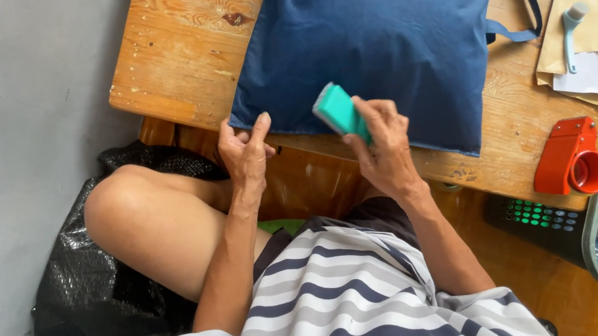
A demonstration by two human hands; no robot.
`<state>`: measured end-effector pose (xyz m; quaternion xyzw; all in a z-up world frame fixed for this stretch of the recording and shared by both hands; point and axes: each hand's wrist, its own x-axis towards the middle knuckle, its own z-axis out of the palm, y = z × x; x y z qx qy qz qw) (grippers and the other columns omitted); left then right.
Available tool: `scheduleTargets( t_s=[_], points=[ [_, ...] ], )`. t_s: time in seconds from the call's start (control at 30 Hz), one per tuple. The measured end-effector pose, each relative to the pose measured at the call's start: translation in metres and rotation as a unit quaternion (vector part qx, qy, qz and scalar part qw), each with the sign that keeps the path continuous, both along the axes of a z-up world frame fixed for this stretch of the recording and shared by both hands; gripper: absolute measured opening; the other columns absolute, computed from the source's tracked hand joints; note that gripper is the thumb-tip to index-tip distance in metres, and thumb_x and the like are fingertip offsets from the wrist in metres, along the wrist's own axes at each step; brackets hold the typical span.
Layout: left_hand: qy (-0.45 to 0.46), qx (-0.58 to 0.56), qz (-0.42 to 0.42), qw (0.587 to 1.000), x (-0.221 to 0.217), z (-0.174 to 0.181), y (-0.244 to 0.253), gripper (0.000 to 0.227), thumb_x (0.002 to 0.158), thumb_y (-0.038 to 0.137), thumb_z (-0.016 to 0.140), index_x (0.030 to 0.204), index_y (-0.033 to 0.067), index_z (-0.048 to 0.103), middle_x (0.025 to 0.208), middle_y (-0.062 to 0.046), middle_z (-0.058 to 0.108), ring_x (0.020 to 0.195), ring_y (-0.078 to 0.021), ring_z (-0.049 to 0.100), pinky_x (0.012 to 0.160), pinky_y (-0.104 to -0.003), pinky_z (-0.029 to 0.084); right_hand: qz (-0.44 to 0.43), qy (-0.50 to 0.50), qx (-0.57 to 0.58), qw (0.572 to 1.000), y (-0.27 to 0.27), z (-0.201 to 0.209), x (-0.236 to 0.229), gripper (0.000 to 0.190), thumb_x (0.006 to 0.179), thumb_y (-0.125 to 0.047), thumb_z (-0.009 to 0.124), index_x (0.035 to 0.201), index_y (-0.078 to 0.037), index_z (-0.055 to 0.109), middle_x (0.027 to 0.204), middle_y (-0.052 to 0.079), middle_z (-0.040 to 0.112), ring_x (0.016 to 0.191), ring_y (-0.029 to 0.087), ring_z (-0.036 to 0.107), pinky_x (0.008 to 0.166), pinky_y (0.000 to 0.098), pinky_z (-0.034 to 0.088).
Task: The person uses a green brush to scrub the surface of a blue tote bag placed on a wooden table. They repeatedly brush different areas of the bag, including the sides and bottom, while holding the bag steady with the other hand.
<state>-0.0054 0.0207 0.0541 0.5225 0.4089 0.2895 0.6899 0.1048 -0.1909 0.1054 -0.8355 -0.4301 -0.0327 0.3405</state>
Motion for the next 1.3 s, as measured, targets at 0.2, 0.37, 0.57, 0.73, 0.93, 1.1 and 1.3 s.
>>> scheduleTargets(
  t_s=[0.2,0.37,0.57,0.73,0.93,1.1,1.3],
  points=[
    [-0.101,-0.016,-0.011,0.995,0.044,-0.011,-0.009,0.014,0.090,0.014,0.078,0.092,0.0127,0.065,0.064,-0.002,0.064,0.036,-0.0086,0.055,0.035,-0.019,0.047,-0.043,-0.035,0.037,0.998,-0.020,-0.022,0.066,0.054,0.100,-0.019,0.072,0.148,-0.007,0.049,0.120,0.012,0.047,0.104,0.038,0.057,0.085,0.0466,0.043],
    [-0.096,-0.028,-0.063,0.993,0.047,-0.034,-0.045,0.017,0.087,0.015,0.082,0.085,0.0104,0.066,0.059,-0.002,0.059,0.034,-0.0106,0.056,0.033,-0.019,0.044,-0.058,-0.052,0.002,0.997,-0.049,-0.019,0.102,0.055,0.098,-0.016,0.075,0.147,-0.007,0.050,0.119,0.012,0.046,0.102,0.038,0.056,0.087,0.0487,0.038],
    [0.034,0.004,-0.125,0.992,0.008,-0.042,-0.044,0.035,0.094,0.031,0.078,0.072,0.0103,0.061,0.041,-0.008,0.055,0.033,-0.0126,0.057,0.035,-0.022,0.045,-0.075,-0.103,-0.001,0.992,-0.033,0.030,0.063,0.059,0.100,-0.016,0.075,0.152,-0.003,0.049,0.121,0.013,0.049,0.106,0.033,0.057,0.091,0.0425,0.033],
    [0.127,0.030,-0.224,0.966,0.001,-0.009,-0.033,0.050,0.097,0.032,0.069,0.070,0.0179,0.030,0.041,-0.005,0.049,0.038,-0.0191,0.065,0.039,-0.027,0.039,-0.112,-0.181,-0.019,0.977,0.039,-0.003,0.044,0.062,0.099,-0.019,0.074,0.153,-0.010,0.045,0.128,0.017,0.056,0.115,0.034,0.056,0.087,0.0476,0.034],
    [0.130,-0.037,-0.216,0.967,-0.005,-0.005,-0.026,0.020,0.101,0.023,0.056,0.095,0.0043,0.059,0.082,-0.022,0.077,0.046,-0.0188,0.069,0.043,-0.027,0.056,-0.076,-0.261,0.009,0.962,0.067,-0.055,0.007,0.050,0.107,-0.033,0.051,0.147,-0.004,0.054,0.108,0.013,0.051,0.083,0.032,0.051,0.070,0.0409,0.037],
    [0.177,-0.026,-0.241,0.954,-0.006,-0.013,-0.016,0.032,0.099,0.030,0.058,0.096,-0.0003,0.067,0.082,-0.021,0.078,0.049,-0.0239,0.073,0.043,-0.031,0.059,-0.003,-0.214,-0.064,0.975,0.068,-0.071,-0.003,0.057,0.093,-0.027,0.068,0.145,-0.008,0.054,0.110,0.011,0.050,0.088,0.031,0.052,0.072,0.0405,0.038],
    [0.191,-0.036,-0.241,0.951,-0.004,-0.011,-0.016,0.033,0.098,0.029,0.056,0.094,-0.0002,0.070,0.079,-0.020,0.077,0.049,-0.0251,0.073,0.045,-0.033,0.060,0.070,-0.082,-0.166,0.980,0.063,-0.050,-0.008,0.062,0.090,-0.027,0.074,0.144,-0.006,0.052,0.108,0.012,0.049,0.090,0.034,0.056,0.072,0.0451,0.046]
  ],
)
